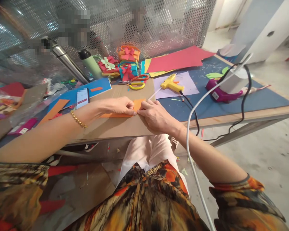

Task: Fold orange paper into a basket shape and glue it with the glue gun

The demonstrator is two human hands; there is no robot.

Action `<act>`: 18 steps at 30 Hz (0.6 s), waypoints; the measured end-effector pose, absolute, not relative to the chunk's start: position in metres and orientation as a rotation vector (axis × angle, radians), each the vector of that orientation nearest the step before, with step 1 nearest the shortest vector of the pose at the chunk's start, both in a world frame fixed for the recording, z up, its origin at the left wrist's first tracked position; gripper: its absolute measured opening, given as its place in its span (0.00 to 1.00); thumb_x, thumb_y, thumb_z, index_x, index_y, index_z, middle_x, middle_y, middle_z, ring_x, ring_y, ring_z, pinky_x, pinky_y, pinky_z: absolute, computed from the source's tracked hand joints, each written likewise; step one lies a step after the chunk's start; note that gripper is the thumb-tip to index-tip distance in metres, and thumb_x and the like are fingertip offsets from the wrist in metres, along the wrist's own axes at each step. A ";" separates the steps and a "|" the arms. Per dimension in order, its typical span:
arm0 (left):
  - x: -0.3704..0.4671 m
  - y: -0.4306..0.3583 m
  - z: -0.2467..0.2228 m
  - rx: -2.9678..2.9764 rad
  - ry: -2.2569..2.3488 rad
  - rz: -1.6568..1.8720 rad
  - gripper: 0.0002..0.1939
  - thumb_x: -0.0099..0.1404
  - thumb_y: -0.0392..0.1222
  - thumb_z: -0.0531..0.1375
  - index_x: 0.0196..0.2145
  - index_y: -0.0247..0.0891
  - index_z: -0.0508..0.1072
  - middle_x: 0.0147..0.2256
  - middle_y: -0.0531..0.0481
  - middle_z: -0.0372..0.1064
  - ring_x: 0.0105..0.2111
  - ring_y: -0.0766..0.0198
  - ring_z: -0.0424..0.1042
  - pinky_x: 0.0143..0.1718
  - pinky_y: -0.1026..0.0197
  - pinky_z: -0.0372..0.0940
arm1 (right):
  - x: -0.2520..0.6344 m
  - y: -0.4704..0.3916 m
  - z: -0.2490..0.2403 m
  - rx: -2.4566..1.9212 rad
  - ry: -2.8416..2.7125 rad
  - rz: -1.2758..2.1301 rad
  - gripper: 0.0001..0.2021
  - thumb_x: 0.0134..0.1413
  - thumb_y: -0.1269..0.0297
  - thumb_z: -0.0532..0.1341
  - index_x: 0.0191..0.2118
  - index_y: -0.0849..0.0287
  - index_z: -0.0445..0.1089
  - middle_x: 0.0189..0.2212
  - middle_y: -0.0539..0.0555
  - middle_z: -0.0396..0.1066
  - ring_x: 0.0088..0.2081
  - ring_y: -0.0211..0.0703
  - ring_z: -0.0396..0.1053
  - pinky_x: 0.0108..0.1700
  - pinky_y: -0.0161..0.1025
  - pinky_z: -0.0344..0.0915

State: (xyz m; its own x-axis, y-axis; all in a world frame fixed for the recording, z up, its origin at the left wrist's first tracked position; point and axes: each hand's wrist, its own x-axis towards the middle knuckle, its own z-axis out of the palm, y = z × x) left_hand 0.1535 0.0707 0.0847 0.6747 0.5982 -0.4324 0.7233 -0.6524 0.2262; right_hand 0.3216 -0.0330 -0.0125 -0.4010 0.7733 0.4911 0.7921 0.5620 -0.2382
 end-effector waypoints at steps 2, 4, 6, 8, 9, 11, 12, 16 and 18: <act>0.150 0.071 0.084 2.491 1.014 -0.456 0.15 0.54 0.50 0.62 0.21 0.41 0.61 0.21 0.57 0.54 0.24 0.66 0.51 0.28 0.58 0.45 | 0.322 -0.033 -0.012 -1.251 -2.249 -0.041 0.18 0.67 0.72 0.50 0.45 0.57 0.78 0.43 0.60 0.72 0.44 0.50 0.64 0.45 0.47 0.52; 0.149 0.072 0.083 2.476 0.994 -0.463 0.13 0.53 0.49 0.62 0.22 0.41 0.63 0.22 0.56 0.57 0.25 0.66 0.53 0.28 0.59 0.47 | 0.322 -0.033 -0.012 -1.252 -2.249 -0.033 0.18 0.67 0.72 0.50 0.46 0.57 0.78 0.43 0.60 0.72 0.44 0.51 0.65 0.45 0.47 0.53; 0.150 0.073 0.083 2.471 1.009 -0.478 0.12 0.53 0.48 0.62 0.22 0.41 0.65 0.22 0.56 0.58 0.25 0.66 0.54 0.28 0.59 0.47 | 0.323 -0.033 -0.012 -1.251 -2.251 -0.027 0.17 0.66 0.72 0.51 0.46 0.57 0.78 0.43 0.60 0.72 0.44 0.52 0.65 0.45 0.48 0.53; 0.153 0.074 0.082 2.458 1.056 -0.496 0.12 0.52 0.48 0.64 0.22 0.41 0.65 0.21 0.56 0.58 0.24 0.66 0.54 0.28 0.58 0.47 | 0.323 -0.033 -0.012 -1.252 -2.258 -0.030 0.16 0.66 0.72 0.52 0.46 0.58 0.78 0.43 0.60 0.72 0.44 0.52 0.65 0.45 0.47 0.53; 0.155 0.075 0.081 2.450 1.087 -0.504 0.12 0.51 0.48 0.64 0.22 0.41 0.65 0.20 0.57 0.57 0.23 0.66 0.54 0.27 0.58 0.46 | 0.323 -0.033 -0.012 -1.252 -2.258 -0.035 0.15 0.66 0.72 0.53 0.46 0.58 0.78 0.43 0.60 0.72 0.44 0.52 0.65 0.45 0.47 0.53; 0.158 0.077 0.079 2.445 1.136 -0.516 0.13 0.50 0.47 0.66 0.21 0.41 0.65 0.19 0.57 0.57 0.22 0.66 0.54 0.27 0.58 0.46 | 0.323 -0.033 -0.013 -1.250 -2.255 -0.048 0.15 0.66 0.71 0.52 0.45 0.58 0.77 0.44 0.60 0.72 0.45 0.52 0.65 0.45 0.47 0.52; 0.158 0.077 0.078 2.452 1.153 -0.517 0.13 0.50 0.46 0.66 0.20 0.41 0.65 0.18 0.57 0.57 0.22 0.66 0.54 0.27 0.58 0.46 | 0.323 -0.033 -0.014 -1.247 -2.254 -0.051 0.15 0.66 0.71 0.52 0.45 0.58 0.77 0.45 0.61 0.72 0.45 0.52 0.65 0.46 0.48 0.52; 0.155 0.077 0.080 2.468 1.179 -0.508 0.18 0.50 0.50 0.67 0.18 0.41 0.62 0.18 0.57 0.54 0.22 0.67 0.51 0.27 0.57 0.44 | 0.323 -0.032 -0.015 -1.245 -2.254 -0.048 0.15 0.65 0.73 0.52 0.45 0.59 0.77 0.44 0.60 0.72 0.45 0.52 0.65 0.46 0.48 0.52; 0.152 0.078 0.083 2.425 1.146 -0.530 0.20 0.50 0.53 0.67 0.19 0.41 0.61 0.18 0.57 0.53 0.22 0.67 0.50 0.27 0.57 0.43 | 0.323 -0.032 -0.016 -1.246 -2.257 -0.064 0.15 0.65 0.72 0.53 0.45 0.59 0.77 0.43 0.60 0.72 0.44 0.52 0.64 0.45 0.47 0.52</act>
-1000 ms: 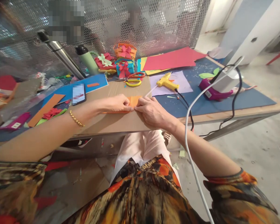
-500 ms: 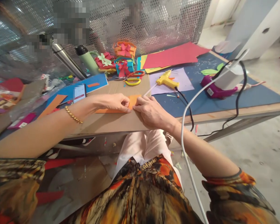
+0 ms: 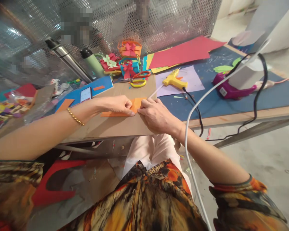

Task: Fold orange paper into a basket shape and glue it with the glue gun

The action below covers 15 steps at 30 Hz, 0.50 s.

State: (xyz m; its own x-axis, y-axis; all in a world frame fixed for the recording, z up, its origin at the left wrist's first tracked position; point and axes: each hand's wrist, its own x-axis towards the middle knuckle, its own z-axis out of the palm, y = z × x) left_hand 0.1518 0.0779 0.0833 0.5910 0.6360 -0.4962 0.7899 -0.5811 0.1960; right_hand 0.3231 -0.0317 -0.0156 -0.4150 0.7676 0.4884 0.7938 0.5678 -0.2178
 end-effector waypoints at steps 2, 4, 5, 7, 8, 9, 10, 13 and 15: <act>0.149 0.079 0.086 2.363 1.129 -0.561 0.20 0.50 0.55 0.66 0.19 0.42 0.62 0.19 0.58 0.53 0.23 0.66 0.50 0.28 0.57 0.43 | 0.323 -0.031 -0.016 -1.247 -2.257 -0.085 0.14 0.64 0.73 0.53 0.45 0.58 0.77 0.43 0.60 0.72 0.44 0.52 0.64 0.45 0.47 0.52; 0.147 0.080 0.087 2.319 1.138 -0.584 0.21 0.50 0.57 0.65 0.20 0.42 0.61 0.19 0.58 0.54 0.23 0.66 0.50 0.28 0.57 0.43 | 0.323 -0.031 -0.016 -1.243 -2.254 -0.087 0.15 0.63 0.74 0.53 0.45 0.58 0.77 0.43 0.60 0.72 0.44 0.52 0.64 0.45 0.47 0.52; 0.147 0.081 0.087 2.313 1.144 -0.587 0.22 0.51 0.59 0.65 0.20 0.42 0.60 0.19 0.58 0.54 0.23 0.66 0.50 0.28 0.57 0.43 | 0.324 -0.031 -0.016 -1.241 -2.252 -0.081 0.15 0.63 0.74 0.53 0.45 0.58 0.76 0.44 0.60 0.72 0.44 0.52 0.64 0.45 0.47 0.52; 0.147 0.081 0.087 2.345 1.140 -0.589 0.23 0.51 0.61 0.64 0.20 0.42 0.60 0.20 0.57 0.53 0.23 0.66 0.49 0.28 0.56 0.42 | 0.323 -0.031 -0.016 -1.235 -2.255 -0.064 0.15 0.63 0.74 0.53 0.45 0.58 0.76 0.44 0.60 0.72 0.44 0.52 0.64 0.45 0.47 0.52; 0.147 0.081 0.087 2.376 1.139 -0.589 0.23 0.52 0.61 0.64 0.20 0.42 0.59 0.20 0.57 0.52 0.23 0.66 0.48 0.28 0.56 0.42 | 0.323 -0.031 -0.016 -1.234 -2.257 -0.059 0.15 0.63 0.74 0.53 0.45 0.58 0.76 0.44 0.60 0.72 0.44 0.52 0.64 0.46 0.47 0.52; 0.148 0.080 0.087 2.407 1.145 -0.589 0.23 0.52 0.60 0.64 0.20 0.42 0.59 0.20 0.58 0.51 0.23 0.66 0.48 0.28 0.56 0.42 | 0.323 -0.031 -0.016 -1.236 -2.262 -0.053 0.15 0.64 0.74 0.53 0.46 0.58 0.76 0.44 0.60 0.72 0.45 0.52 0.64 0.46 0.47 0.52; 0.149 0.079 0.086 2.434 1.155 -0.591 0.23 0.53 0.59 0.64 0.20 0.42 0.59 0.20 0.58 0.50 0.23 0.66 0.47 0.28 0.56 0.42 | 0.323 -0.031 -0.015 -1.240 -2.267 -0.047 0.15 0.64 0.73 0.53 0.46 0.58 0.76 0.44 0.60 0.72 0.45 0.52 0.64 0.46 0.47 0.52; 0.154 0.074 0.086 2.452 1.208 -0.595 0.19 0.53 0.53 0.64 0.20 0.41 0.60 0.20 0.57 0.52 0.22 0.66 0.49 0.27 0.56 0.43 | 0.324 -0.032 -0.014 -1.253 -2.287 -0.028 0.15 0.65 0.72 0.53 0.48 0.59 0.76 0.44 0.61 0.72 0.46 0.52 0.64 0.45 0.48 0.51; 0.156 0.072 0.084 2.445 1.250 -0.587 0.16 0.53 0.50 0.65 0.20 0.41 0.62 0.20 0.56 0.54 0.22 0.66 0.51 0.27 0.56 0.44 | 0.325 -0.032 -0.014 -1.249 -2.290 -0.030 0.15 0.66 0.71 0.52 0.48 0.59 0.76 0.45 0.61 0.72 0.46 0.52 0.64 0.45 0.48 0.51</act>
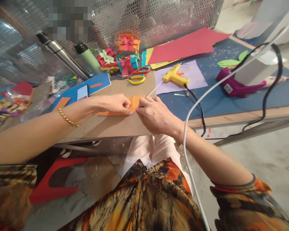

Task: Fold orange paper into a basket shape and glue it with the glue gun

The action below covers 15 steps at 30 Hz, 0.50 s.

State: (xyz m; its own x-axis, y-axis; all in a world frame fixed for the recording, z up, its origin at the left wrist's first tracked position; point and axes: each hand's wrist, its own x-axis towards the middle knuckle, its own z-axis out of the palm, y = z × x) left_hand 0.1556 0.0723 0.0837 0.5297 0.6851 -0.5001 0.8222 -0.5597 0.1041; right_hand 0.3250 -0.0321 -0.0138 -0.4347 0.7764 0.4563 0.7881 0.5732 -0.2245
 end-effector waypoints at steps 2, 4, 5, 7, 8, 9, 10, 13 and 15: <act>0.155 0.072 0.080 2.449 1.257 -0.559 0.16 0.52 0.49 0.65 0.20 0.41 0.63 0.20 0.55 0.56 0.22 0.66 0.51 0.26 0.56 0.44 | 0.326 -0.032 -0.014 -1.236 -2.283 -0.033 0.15 0.66 0.71 0.52 0.48 0.59 0.76 0.45 0.61 0.72 0.46 0.52 0.63 0.45 0.47 0.51; 0.150 0.072 0.077 2.450 1.215 -0.507 0.15 0.52 0.50 0.64 0.21 0.41 0.63 0.20 0.55 0.57 0.22 0.67 0.51 0.26 0.57 0.44 | 0.325 -0.032 -0.014 -1.226 -2.279 -0.034 0.15 0.66 0.71 0.53 0.47 0.59 0.76 0.44 0.61 0.72 0.45 0.53 0.63 0.45 0.47 0.51; 0.147 0.071 0.076 2.447 1.190 -0.481 0.16 0.53 0.50 0.64 0.21 0.41 0.63 0.21 0.55 0.57 0.22 0.67 0.51 0.26 0.57 0.44 | 0.325 -0.032 -0.014 -1.224 -2.281 -0.039 0.14 0.65 0.72 0.53 0.47 0.59 0.76 0.44 0.61 0.72 0.45 0.52 0.63 0.45 0.47 0.51; 0.141 0.070 0.074 2.429 1.145 -0.432 0.17 0.54 0.52 0.64 0.22 0.41 0.62 0.21 0.56 0.56 0.23 0.67 0.51 0.26 0.57 0.44 | 0.324 -0.032 -0.015 -1.231 -2.280 -0.067 0.15 0.66 0.72 0.52 0.47 0.59 0.76 0.43 0.61 0.72 0.44 0.52 0.63 0.44 0.47 0.51; 0.139 0.070 0.074 2.421 1.131 -0.414 0.18 0.55 0.54 0.63 0.22 0.41 0.61 0.21 0.56 0.55 0.23 0.67 0.50 0.26 0.58 0.44 | 0.323 -0.032 -0.015 -1.238 -2.277 -0.088 0.15 0.67 0.72 0.52 0.46 0.59 0.76 0.42 0.61 0.72 0.44 0.51 0.63 0.44 0.47 0.51; 0.138 0.069 0.074 2.418 1.124 -0.401 0.18 0.56 0.55 0.62 0.23 0.41 0.60 0.22 0.56 0.54 0.23 0.67 0.50 0.26 0.58 0.44 | 0.323 -0.031 -0.016 -1.245 -2.274 -0.108 0.15 0.67 0.71 0.51 0.46 0.59 0.76 0.42 0.60 0.71 0.44 0.51 0.63 0.44 0.47 0.51; 0.137 0.068 0.075 2.418 1.123 -0.393 0.19 0.57 0.55 0.62 0.23 0.41 0.60 0.22 0.57 0.53 0.23 0.67 0.49 0.26 0.57 0.43 | 0.322 -0.031 -0.016 -1.250 -2.273 -0.127 0.15 0.67 0.71 0.51 0.46 0.59 0.76 0.42 0.60 0.71 0.44 0.51 0.63 0.44 0.46 0.51; 0.139 0.067 0.079 2.449 1.138 -0.439 0.18 0.58 0.54 0.61 0.23 0.41 0.60 0.22 0.56 0.54 0.23 0.67 0.49 0.27 0.57 0.42 | 0.321 -0.032 -0.016 -1.264 -2.288 -0.178 0.15 0.68 0.70 0.51 0.47 0.60 0.76 0.42 0.61 0.71 0.43 0.51 0.62 0.44 0.46 0.51; 0.142 0.067 0.082 2.471 1.130 -0.509 0.15 0.57 0.51 0.61 0.23 0.40 0.61 0.23 0.56 0.56 0.24 0.67 0.51 0.27 0.58 0.43 | 0.321 -0.033 -0.016 -1.262 -2.312 -0.209 0.16 0.69 0.68 0.52 0.51 0.59 0.76 0.42 0.61 0.70 0.43 0.51 0.60 0.43 0.46 0.49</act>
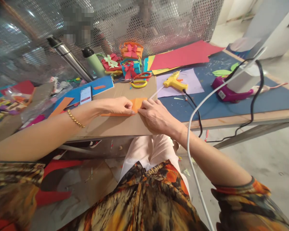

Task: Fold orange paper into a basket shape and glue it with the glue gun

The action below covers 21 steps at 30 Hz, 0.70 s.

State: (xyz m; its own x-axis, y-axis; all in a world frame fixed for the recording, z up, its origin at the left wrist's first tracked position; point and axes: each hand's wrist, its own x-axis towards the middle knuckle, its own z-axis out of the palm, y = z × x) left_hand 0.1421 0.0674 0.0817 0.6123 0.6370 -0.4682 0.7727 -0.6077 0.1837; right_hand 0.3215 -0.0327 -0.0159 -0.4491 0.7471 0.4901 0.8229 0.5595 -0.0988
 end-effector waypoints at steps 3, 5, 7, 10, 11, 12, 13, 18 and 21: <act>0.145 0.069 0.085 2.500 1.113 -0.590 0.13 0.57 0.50 0.60 0.24 0.40 0.62 0.24 0.55 0.58 0.24 0.67 0.53 0.28 0.58 0.45 | 0.322 -0.034 -0.013 -1.247 -2.353 -0.233 0.18 0.70 0.64 0.52 0.56 0.54 0.75 0.42 0.61 0.69 0.42 0.51 0.59 0.42 0.45 0.48; 0.146 0.069 0.086 2.498 1.106 -0.627 0.12 0.56 0.50 0.59 0.25 0.40 0.65 0.25 0.55 0.60 0.26 0.66 0.56 0.29 0.59 0.47 | 0.321 -0.035 -0.011 -1.257 -2.377 -0.211 0.17 0.70 0.64 0.52 0.53 0.54 0.77 0.42 0.61 0.68 0.42 0.51 0.59 0.42 0.46 0.48; 0.146 0.070 0.086 2.487 1.107 -0.650 0.10 0.55 0.49 0.59 0.27 0.40 0.68 0.27 0.53 0.64 0.27 0.64 0.59 0.30 0.59 0.49 | 0.320 -0.036 -0.008 -1.284 -2.385 -0.169 0.17 0.71 0.65 0.51 0.49 0.55 0.78 0.42 0.61 0.68 0.42 0.50 0.59 0.43 0.46 0.49; 0.146 0.073 0.086 2.489 1.113 -0.653 0.11 0.53 0.50 0.60 0.28 0.40 0.69 0.28 0.53 0.65 0.28 0.63 0.60 0.30 0.58 0.50 | 0.318 -0.036 -0.006 -1.299 -2.367 -0.128 0.19 0.72 0.65 0.49 0.48 0.56 0.79 0.41 0.61 0.68 0.42 0.50 0.60 0.44 0.46 0.49; 0.147 0.074 0.086 2.491 1.111 -0.654 0.11 0.53 0.50 0.60 0.27 0.40 0.68 0.27 0.53 0.64 0.27 0.64 0.58 0.30 0.58 0.49 | 0.318 -0.036 -0.007 -1.294 -2.361 -0.127 0.19 0.72 0.65 0.49 0.48 0.56 0.79 0.41 0.61 0.68 0.42 0.50 0.60 0.44 0.46 0.50; 0.147 0.074 0.086 2.488 1.101 -0.656 0.12 0.53 0.51 0.60 0.27 0.40 0.68 0.26 0.54 0.62 0.27 0.64 0.57 0.30 0.58 0.48 | 0.318 -0.035 -0.008 -1.286 -2.354 -0.130 0.19 0.71 0.65 0.50 0.49 0.55 0.79 0.40 0.61 0.68 0.42 0.51 0.60 0.44 0.46 0.49; 0.147 0.075 0.086 2.482 1.091 -0.658 0.13 0.53 0.53 0.60 0.26 0.41 0.67 0.25 0.54 0.60 0.26 0.64 0.55 0.30 0.58 0.48 | 0.319 -0.034 -0.009 -1.280 -2.343 -0.135 0.19 0.71 0.66 0.50 0.50 0.55 0.79 0.40 0.61 0.68 0.42 0.51 0.59 0.43 0.46 0.49; 0.145 0.073 0.082 2.517 1.096 -0.570 0.15 0.53 0.55 0.60 0.26 0.41 0.66 0.26 0.54 0.61 0.27 0.64 0.55 0.30 0.58 0.48 | 0.325 -0.030 -0.013 -1.227 -2.319 -0.067 0.21 0.65 0.74 0.52 0.54 0.54 0.78 0.42 0.59 0.70 0.43 0.50 0.62 0.44 0.46 0.51; 0.145 0.073 0.077 2.508 1.133 -0.514 0.14 0.50 0.53 0.61 0.26 0.40 0.67 0.26 0.53 0.63 0.27 0.63 0.58 0.30 0.57 0.48 | 0.323 -0.032 -0.010 -1.282 -2.332 -0.118 0.21 0.64 0.75 0.51 0.52 0.59 0.78 0.42 0.60 0.72 0.44 0.50 0.64 0.44 0.45 0.52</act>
State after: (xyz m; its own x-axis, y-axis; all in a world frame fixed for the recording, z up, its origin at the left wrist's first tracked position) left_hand 0.1453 0.0728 0.0772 0.6165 0.6422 -0.4555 0.7656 -0.6240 0.1565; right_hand 0.3230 -0.0316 -0.0099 -0.4506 0.7748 0.4434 0.8158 0.5591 -0.1480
